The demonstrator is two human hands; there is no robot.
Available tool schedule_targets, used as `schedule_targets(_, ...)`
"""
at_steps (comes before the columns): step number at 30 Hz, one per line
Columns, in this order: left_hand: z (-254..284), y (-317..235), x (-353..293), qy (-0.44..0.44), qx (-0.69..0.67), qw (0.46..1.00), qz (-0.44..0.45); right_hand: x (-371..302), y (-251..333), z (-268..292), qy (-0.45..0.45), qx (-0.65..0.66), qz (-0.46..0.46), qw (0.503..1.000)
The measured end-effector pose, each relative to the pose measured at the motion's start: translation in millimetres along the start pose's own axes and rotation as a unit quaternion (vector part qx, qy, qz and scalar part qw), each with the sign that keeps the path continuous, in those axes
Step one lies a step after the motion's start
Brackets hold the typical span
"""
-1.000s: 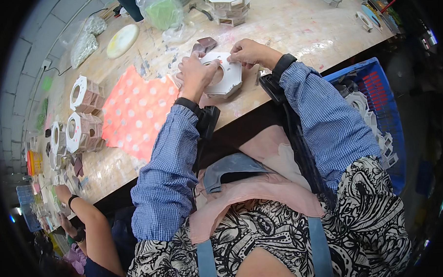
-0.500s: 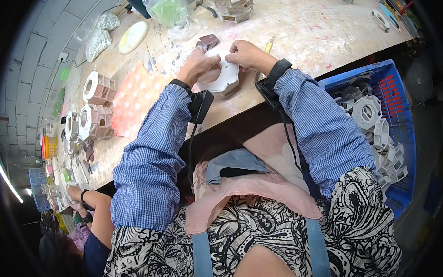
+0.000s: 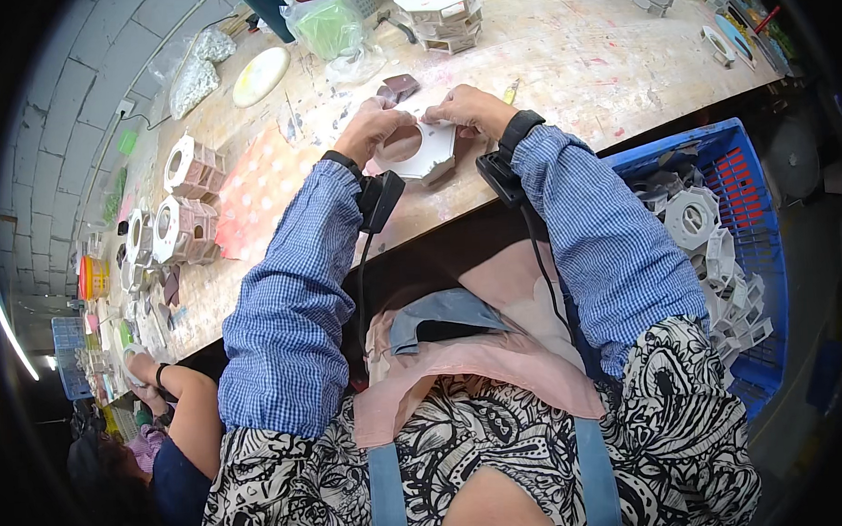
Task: The person is manually assembling small white plastic components by fitting parts together and using a tool to clean or adjust the edges.
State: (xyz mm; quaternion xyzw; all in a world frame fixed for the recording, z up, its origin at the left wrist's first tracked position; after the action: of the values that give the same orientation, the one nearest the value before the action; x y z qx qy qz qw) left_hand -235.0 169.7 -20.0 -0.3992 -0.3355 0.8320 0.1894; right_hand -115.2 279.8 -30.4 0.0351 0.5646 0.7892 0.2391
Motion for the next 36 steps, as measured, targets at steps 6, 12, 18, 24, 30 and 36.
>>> schedule_targets(6,-1,-1,-7,-0.006,0.002,1.0,0.011,1,10,0,0.002,-0.057,0.034,0.998)
schedule_targets(12,-3,-6,-10,0.0,-0.006,1.0,0.004,4,17,-7,0.044,-0.05,0.069,0.995)
schedule_targets(18,-3,3,13,0.004,0.003,1.0,-0.002,7,22,-13,0.047,-0.112,0.079,0.989)
schedule_targets(24,-19,-14,-10,-0.024,0.426,0.813,-0.397,1,23,-19,0.106,-0.029,0.217,0.97)
schedule_targets(30,-2,-2,5,-0.075,0.027,0.996,-0.048,-14,24,20,-0.104,-0.258,0.101,0.955)
schedule_targets(36,88,66,-43,-0.316,0.146,0.926,-0.144,-74,76,14,-0.187,-0.277,0.272,0.903)
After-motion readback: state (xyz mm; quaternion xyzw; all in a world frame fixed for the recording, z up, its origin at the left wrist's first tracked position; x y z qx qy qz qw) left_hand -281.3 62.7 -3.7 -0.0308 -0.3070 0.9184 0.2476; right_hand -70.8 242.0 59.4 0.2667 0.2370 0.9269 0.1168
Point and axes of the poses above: each hand's wrist, its own x-axis towards the middle knuckle, its own z-axis out of the back of the hand, y = z × x, the point moved 6 cm from there along x, towards the middle knuckle, and after that the axes turned 15 degrees about z, right-handed, at the moved point
